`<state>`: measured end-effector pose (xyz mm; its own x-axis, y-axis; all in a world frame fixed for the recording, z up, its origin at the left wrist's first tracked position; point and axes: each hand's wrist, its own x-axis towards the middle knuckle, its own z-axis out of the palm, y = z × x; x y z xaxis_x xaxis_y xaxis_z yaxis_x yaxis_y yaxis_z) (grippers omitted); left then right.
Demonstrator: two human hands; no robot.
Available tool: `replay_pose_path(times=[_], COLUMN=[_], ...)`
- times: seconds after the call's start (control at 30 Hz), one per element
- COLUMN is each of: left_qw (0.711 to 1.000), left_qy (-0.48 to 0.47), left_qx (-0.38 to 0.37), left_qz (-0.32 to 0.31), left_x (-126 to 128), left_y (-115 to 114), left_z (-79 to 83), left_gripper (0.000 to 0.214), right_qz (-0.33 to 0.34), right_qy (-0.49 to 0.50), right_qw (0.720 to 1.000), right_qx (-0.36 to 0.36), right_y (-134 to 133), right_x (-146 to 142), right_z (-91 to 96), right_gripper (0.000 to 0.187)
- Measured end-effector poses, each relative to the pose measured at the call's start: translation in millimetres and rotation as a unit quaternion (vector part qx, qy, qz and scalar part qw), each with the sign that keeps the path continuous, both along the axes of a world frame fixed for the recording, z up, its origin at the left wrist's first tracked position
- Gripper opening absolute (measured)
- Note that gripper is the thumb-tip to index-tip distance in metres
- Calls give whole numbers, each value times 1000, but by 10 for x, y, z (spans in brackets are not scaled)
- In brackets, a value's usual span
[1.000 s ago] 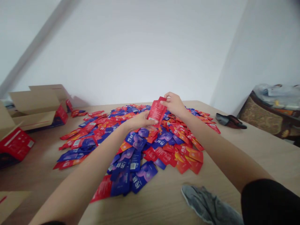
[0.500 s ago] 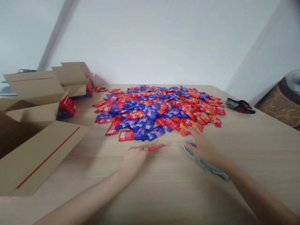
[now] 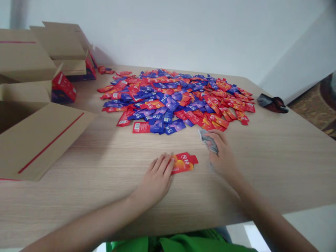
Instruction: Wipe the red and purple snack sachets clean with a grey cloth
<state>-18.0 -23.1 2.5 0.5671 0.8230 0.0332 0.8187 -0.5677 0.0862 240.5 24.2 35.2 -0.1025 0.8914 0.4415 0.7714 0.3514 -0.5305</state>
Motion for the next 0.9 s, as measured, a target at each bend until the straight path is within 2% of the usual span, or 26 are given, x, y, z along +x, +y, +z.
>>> replay_pose_path(times=[0.03, 0.1, 0.17, 0.23, 0.33, 0.47, 0.53, 0.6, 0.67, 0.77, 0.9], left_qw=[1000, 1000, 999, 998, 998, 998, 998, 998, 998, 997, 997], left_qy=[6, 26, 44, 54, 59, 56, 55, 57, 61, 67, 64], left_qx=[0, 0, 1, 0, -2, 5, 8, 10, 9, 2, -24], left_qz=[-8, -4, 11, 9, -7, -1, 5, 12, 17, 24, 27], left_x=[13, 39, 63, 82, 93, 99, 110, 130, 157, 201, 233], left_y=[-6, -8, -1, 3, 0, -11, -13, -12, -13, -26, -4], left_z=[8, 31, 59, 81, 98, 112, 121, 126, 128, 159, 357], left_gripper=[48, 43, 41, 45, 50, 50, 49, 48, 48, 50, 43], right_qz=[45, 140, 176, 153, 105, 44, 58, 80, 71, 50, 92], right_qy=[-7, -65, -119, -145, -130, -59, -63, -97, -128, -130, -109], right_qw=[999, 987, 973, 969, 974, 992, 993, 987, 981, 984, 983], right_qx=[1, -43, -94, -129, -152, -98, -83, -104, -125, -113, -114], right_y=[-66, -168, -180, -100, 52, 21, -74, -154, -191, -186, -128], right_x=[-181, -477, -613, -565, -289, -42, -56, -110, -153, -162, -97], right_z=[25, -1, -93, -186, -236, -199, -211, -248, -283, -297, -271], right_gripper=[47, 55, 60, 60, 54, 46, 47, 49, 48, 46, 53])
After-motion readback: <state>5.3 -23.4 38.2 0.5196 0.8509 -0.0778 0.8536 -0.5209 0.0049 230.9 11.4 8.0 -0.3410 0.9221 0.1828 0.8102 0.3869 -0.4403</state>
